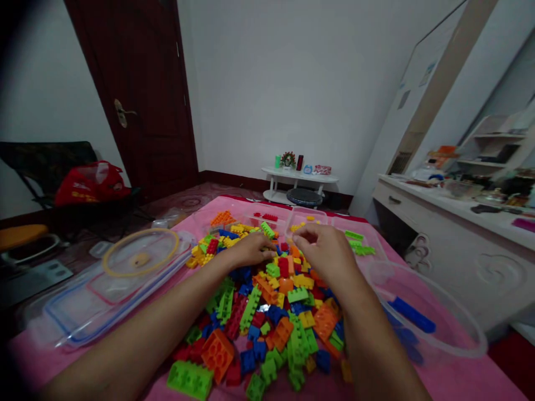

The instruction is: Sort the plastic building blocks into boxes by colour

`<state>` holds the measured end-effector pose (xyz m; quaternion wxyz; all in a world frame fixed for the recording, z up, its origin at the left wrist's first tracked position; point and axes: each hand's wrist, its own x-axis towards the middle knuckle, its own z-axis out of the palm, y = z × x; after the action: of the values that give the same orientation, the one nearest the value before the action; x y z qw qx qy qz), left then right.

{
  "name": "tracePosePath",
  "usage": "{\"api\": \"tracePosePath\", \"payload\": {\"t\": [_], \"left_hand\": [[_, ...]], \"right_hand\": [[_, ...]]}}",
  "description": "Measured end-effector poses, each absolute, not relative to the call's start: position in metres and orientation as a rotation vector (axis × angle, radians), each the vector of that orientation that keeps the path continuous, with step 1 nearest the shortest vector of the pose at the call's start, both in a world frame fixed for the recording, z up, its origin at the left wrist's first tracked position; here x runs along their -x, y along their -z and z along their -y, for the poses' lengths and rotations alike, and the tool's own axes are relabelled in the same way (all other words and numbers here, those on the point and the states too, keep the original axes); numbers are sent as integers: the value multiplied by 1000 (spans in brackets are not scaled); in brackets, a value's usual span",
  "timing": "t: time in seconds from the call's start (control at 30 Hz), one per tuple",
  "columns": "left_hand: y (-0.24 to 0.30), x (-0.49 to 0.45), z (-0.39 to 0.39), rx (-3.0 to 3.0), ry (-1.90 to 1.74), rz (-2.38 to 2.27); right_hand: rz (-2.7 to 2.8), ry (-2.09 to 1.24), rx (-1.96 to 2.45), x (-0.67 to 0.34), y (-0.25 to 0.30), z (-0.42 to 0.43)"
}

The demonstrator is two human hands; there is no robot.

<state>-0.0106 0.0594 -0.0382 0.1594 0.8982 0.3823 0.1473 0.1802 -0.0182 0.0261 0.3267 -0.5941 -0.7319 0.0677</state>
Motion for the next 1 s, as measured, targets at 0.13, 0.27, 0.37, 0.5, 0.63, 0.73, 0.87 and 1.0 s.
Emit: {"api": "tracePosePath", "payload": {"t": [0.13, 0.27, 0.37, 0.5, 0.63, 0.73, 0.87, 1.0], "left_hand": [[29, 21, -56, -2517, -453, -955], [20, 25, -51, -2515, -524, -915], [17, 25, -46, -2521, -425, -880], [18, 23, -40, -2582, -285, -859], [25, 17, -37, -2725, -323, -1001], [33, 15, -41, -2736, -399, -1090], [38, 13, -52, -2439, -650, -1076], [30, 9, -51, -1831, -924, -931]], "right_hand": [[2175, -280, 1712, -184, -15, 20], [2325, -267, 1725, -167, -6, 26], [2359, -189, 1812, -160, -12, 31], [2389, -136, 1985, -162, -29, 43], [2485, -164, 2074, -163, -31, 48], [2498, -171, 2049, -162, -23, 45], [2355, -165, 1915, -165, -19, 37], [1872, -313, 1713, -162, -14, 24]]}}
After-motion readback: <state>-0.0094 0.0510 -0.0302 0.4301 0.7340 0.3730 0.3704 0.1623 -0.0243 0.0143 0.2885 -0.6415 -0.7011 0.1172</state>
